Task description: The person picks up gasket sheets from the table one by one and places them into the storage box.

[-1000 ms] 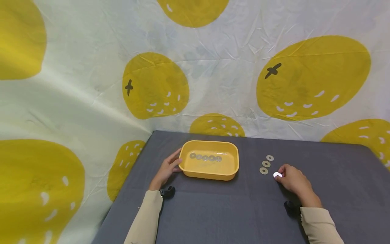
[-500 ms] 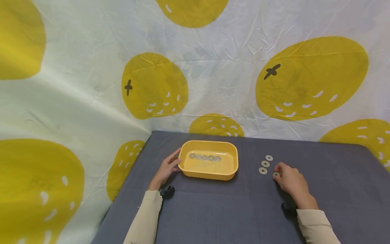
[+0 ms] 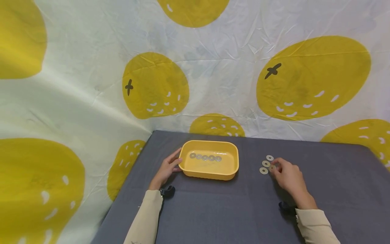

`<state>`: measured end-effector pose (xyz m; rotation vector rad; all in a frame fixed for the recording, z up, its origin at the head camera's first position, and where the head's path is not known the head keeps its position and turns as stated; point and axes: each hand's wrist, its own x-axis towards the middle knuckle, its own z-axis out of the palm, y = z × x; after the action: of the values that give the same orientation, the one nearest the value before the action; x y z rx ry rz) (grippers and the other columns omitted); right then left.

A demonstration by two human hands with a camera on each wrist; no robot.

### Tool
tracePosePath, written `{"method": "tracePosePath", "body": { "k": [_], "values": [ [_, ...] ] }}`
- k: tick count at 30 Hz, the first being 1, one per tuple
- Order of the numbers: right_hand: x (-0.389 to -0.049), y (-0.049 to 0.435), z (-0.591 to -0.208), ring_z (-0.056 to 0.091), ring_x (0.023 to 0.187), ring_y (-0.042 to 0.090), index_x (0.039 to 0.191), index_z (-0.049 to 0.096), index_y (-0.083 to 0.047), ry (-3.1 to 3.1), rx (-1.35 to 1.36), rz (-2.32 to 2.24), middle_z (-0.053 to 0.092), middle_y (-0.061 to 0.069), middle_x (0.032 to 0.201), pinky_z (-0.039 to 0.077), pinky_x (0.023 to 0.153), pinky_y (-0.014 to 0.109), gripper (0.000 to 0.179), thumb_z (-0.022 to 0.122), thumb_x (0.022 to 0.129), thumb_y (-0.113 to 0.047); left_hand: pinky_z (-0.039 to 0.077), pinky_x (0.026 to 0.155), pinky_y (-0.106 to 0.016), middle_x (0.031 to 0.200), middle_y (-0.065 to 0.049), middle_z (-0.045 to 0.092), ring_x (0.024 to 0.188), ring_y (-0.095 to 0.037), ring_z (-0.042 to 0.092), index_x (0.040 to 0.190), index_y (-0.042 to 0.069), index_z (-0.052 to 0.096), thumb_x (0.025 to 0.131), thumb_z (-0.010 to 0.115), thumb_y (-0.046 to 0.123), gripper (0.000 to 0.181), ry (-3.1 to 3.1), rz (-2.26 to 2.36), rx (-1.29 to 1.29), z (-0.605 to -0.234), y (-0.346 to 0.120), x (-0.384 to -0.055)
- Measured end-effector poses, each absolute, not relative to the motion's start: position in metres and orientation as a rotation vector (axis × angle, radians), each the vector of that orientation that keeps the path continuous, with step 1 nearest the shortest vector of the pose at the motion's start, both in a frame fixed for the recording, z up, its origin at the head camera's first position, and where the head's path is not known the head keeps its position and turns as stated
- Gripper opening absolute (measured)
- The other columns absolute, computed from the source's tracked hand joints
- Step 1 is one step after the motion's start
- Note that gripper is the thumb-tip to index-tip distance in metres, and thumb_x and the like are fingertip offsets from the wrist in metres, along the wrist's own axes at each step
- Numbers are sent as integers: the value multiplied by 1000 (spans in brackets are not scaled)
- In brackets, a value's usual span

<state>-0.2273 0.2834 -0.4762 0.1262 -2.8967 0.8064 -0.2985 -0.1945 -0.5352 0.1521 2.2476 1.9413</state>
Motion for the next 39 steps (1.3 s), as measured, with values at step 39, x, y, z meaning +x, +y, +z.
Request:
{"method": "tracePosePath", "body": {
  "k": [39],
  "values": [
    [-250,150,-443,73,72,24,127,68,2,-2573,335,1295,79,14,90,51,51,22,31,69,96,-3,63,89,-39,131,-21,62,110,-24,67,154,38,45,102,65,31,56,2209,1974,171,-532,-194,-299]
  ]
}}
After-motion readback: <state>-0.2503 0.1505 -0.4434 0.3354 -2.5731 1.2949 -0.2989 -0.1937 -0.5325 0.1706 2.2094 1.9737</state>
